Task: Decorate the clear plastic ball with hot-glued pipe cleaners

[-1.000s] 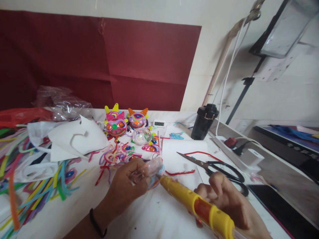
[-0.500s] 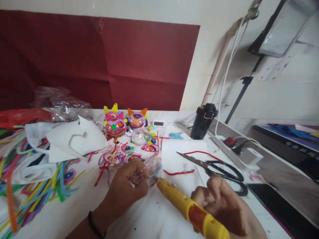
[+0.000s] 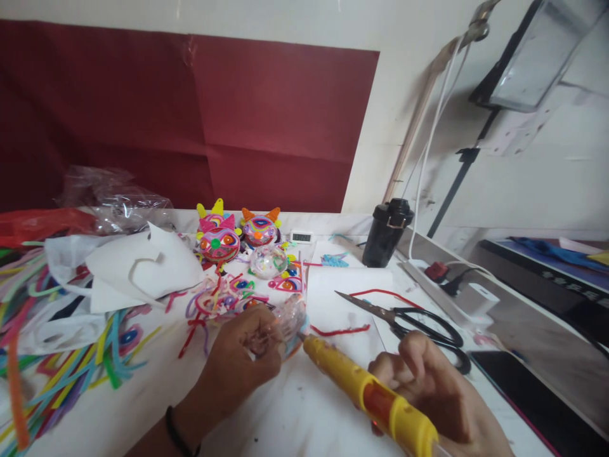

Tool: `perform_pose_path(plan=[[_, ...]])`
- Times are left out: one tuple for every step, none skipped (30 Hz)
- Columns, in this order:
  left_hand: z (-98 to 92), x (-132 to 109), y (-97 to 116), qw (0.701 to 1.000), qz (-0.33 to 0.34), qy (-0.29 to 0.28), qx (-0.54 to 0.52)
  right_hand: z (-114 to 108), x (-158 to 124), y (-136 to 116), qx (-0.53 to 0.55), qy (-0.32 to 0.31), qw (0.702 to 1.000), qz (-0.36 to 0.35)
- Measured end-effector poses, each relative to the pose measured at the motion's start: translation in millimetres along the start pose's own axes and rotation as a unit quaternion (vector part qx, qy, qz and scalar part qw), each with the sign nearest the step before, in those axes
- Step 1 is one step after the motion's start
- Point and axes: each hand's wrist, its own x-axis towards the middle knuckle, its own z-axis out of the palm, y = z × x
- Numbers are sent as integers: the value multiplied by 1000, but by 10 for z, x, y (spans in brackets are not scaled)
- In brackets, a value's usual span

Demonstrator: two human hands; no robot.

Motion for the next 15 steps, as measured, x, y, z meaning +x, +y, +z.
perform_pose_path(plan=[[2, 2, 8, 1000, -2, 0, -3, -10, 0, -2, -4, -4, 1000, -3], [4, 2, 14, 1000, -3, 0, -6, -19, -1, -3, -6, -2, 1000, -6], [6, 2, 18, 1000, -4, 3, -8, -26, -3, -4, -7, 0, 1000, -7], [9, 1, 19, 1000, -5, 5, -11, -29, -4, -3, -8, 3, 1000, -6], [10, -2, 19, 1000, -5, 6, -13, -28, -5, -3, -8, 8, 1000, -4], [11, -5, 15, 1000, -4, 8, -15, -23, -6, -1, -6, 12, 1000, -3], [11, -9, 10, 1000, -4, 8, -16, -13, -7, 1, -3, 12, 1000, -2], [10, -12, 2, 1000, -4, 9, -15, -1, -7, 5, 0, 12, 1000, -1], [9, -16, -7, 1000, -4, 11, -13, 15, -7, 10, 4, 15, 1000, 0], [9, -18, -18, 1000, -3, 13, -11, 31, -6, 16, 11, 18, 1000, 1], [9, -20, -29, 1000, -3, 14, -8, 48, -6, 23, 19, 18, 1000, 4], [10, -20, -39, 1000, -4, 14, -8, 64, -5, 29, 26, 16, 999, 6], [12, -18, -47, 1000, -7, 14, -9, 79, -4, 33, 34, 14, 999, 8], [14, -16, -52, 1000, -10, 13, -12, 91, -3, 36, 40, 14, 999, 9], [15, -13, -52, 1000, -12, 11, -15, 99, -1, 36, 45, 14, 999, 11]])
